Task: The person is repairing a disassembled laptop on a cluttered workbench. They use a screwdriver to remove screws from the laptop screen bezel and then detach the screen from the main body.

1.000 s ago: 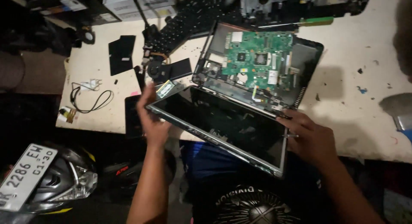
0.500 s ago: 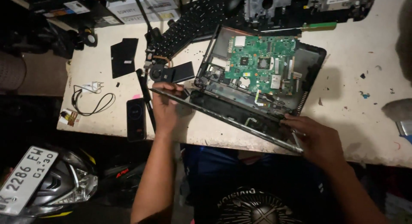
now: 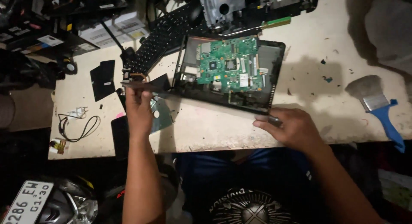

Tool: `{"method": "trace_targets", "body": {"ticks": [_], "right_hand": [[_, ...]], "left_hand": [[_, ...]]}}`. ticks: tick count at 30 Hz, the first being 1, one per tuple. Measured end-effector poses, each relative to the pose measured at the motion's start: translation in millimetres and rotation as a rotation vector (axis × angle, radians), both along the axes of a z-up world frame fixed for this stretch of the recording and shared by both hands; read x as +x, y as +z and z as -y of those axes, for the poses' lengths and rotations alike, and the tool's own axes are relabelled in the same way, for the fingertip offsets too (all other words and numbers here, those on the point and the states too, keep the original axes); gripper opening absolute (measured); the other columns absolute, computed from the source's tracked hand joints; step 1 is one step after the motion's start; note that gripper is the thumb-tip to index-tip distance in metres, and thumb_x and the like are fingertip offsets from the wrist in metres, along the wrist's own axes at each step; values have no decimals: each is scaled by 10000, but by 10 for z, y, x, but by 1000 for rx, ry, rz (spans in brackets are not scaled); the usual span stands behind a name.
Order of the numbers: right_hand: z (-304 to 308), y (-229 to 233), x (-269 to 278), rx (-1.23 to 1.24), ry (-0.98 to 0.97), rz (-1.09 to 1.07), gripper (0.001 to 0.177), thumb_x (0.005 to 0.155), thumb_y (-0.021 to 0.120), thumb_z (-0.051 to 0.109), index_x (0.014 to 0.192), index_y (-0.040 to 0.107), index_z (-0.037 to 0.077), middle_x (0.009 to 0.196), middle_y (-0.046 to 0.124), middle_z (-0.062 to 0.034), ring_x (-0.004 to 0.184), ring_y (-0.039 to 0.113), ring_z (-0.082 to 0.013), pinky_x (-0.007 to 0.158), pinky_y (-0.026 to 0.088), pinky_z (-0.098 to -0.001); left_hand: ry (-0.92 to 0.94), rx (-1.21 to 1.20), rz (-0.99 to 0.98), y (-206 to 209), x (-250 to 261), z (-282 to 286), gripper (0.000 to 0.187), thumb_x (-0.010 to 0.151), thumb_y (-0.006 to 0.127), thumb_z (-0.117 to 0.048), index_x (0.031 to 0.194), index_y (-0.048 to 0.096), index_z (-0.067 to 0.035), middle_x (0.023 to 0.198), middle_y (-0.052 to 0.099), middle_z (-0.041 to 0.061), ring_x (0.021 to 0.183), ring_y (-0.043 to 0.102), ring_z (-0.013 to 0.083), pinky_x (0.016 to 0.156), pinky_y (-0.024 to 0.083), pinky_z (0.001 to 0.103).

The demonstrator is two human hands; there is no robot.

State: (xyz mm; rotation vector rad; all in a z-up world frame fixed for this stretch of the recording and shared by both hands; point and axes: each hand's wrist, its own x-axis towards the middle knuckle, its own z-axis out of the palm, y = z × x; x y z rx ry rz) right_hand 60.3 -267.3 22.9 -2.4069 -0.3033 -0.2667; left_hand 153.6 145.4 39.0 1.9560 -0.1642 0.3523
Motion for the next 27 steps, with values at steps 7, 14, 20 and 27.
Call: {"method": "trace_targets", "body": {"ticks": [7,14,20,27], "right_hand": [[34,-119,-84,255,-11,-146,165,778,853,314,885,780,212,855,782,-25,902,745,-296,760,586,-393],[66,6,-108,580,213,-239,357,908,746,237,1247,753,124,1208,751,-120,1180,696,-338,1009,527,-477],[53,-144,-116,693,331,-267,387,1007,613,206,1362,663,59,1194,636,-154,1174,624,-326,1051,469,-481],[-90,-393,-156,1057,225,-329,300,1052,493,129,1235,674,-25,1032,681,-141,583,550,-98,514,521,-247]], "left_hand": [[-33,-59,70,-107,-145,20,514,1070,531,-459,1372,444,-52,1327,541,182,1239,584,352,1082,465,521],[3,-131,102,147,-290,361,780,1007,537,-619,1536,316,-89,1392,516,211,1319,538,320,1191,399,522],[39,-114,172,120,-328,403,713,1073,528,-549,1566,259,-110,1462,447,248,1354,500,363,1205,370,572],[132,-34,232,139,-558,645,591,1133,537,-353,1583,216,-143,1580,356,240,1422,444,387,1229,325,587]]}}
